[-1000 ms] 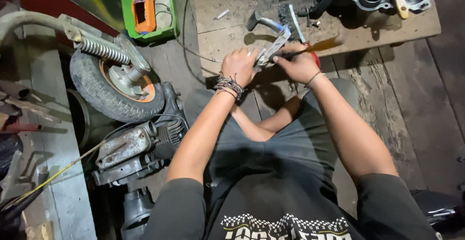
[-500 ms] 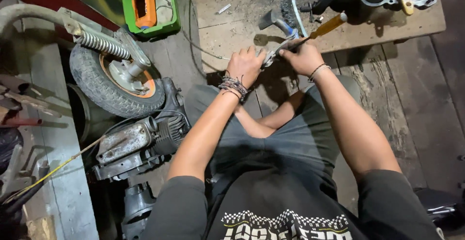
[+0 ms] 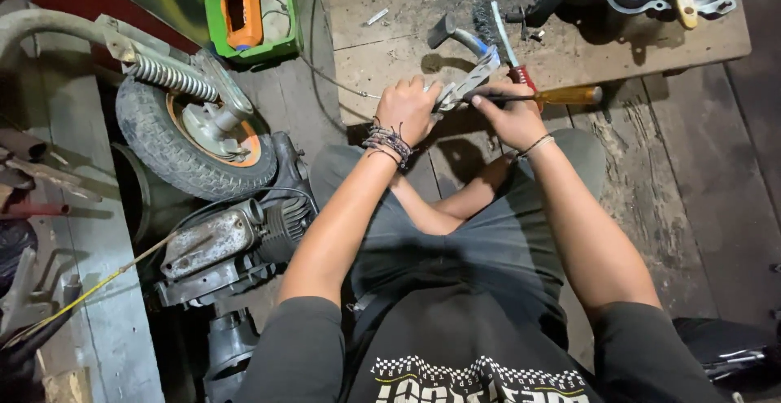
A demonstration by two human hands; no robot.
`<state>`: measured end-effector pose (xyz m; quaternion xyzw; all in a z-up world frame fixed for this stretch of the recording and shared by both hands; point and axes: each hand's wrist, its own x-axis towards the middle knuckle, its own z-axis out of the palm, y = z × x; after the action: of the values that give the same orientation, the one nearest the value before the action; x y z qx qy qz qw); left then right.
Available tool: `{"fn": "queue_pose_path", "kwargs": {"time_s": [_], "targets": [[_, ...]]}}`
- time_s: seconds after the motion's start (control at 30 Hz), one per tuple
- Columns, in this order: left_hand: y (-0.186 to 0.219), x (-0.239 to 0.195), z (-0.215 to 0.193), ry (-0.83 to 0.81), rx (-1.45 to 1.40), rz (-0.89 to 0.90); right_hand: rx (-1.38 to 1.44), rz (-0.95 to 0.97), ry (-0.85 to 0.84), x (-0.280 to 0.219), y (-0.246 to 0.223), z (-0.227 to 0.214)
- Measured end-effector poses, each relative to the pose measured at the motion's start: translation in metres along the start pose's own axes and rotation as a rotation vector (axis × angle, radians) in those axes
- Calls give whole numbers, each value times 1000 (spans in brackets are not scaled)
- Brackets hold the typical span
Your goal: Cleaning a metal engine component using a manual wire brush to remove dirt and debris.
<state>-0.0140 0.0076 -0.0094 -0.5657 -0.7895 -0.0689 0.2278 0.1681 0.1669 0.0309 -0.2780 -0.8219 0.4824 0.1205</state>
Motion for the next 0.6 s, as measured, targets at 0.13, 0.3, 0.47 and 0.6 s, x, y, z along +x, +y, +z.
{"fn": "queue_pose_path", "kwargs": {"time_s": [0.13,0.3,0.47,0.6], "targets": [[0,6,-2,-63,-29,-15,-78,-3,-28,1,-6,-9],[-6,19,-18,-160,-76,-25,-294,-394,-57,13,-53,-13],[-17,18,-13,-296,-120,-78,-261,-427,-60,7,-63,-24],[-15,21,-14,-323,-141,-84,-128,-445,-125,19,-32,-21]]}}
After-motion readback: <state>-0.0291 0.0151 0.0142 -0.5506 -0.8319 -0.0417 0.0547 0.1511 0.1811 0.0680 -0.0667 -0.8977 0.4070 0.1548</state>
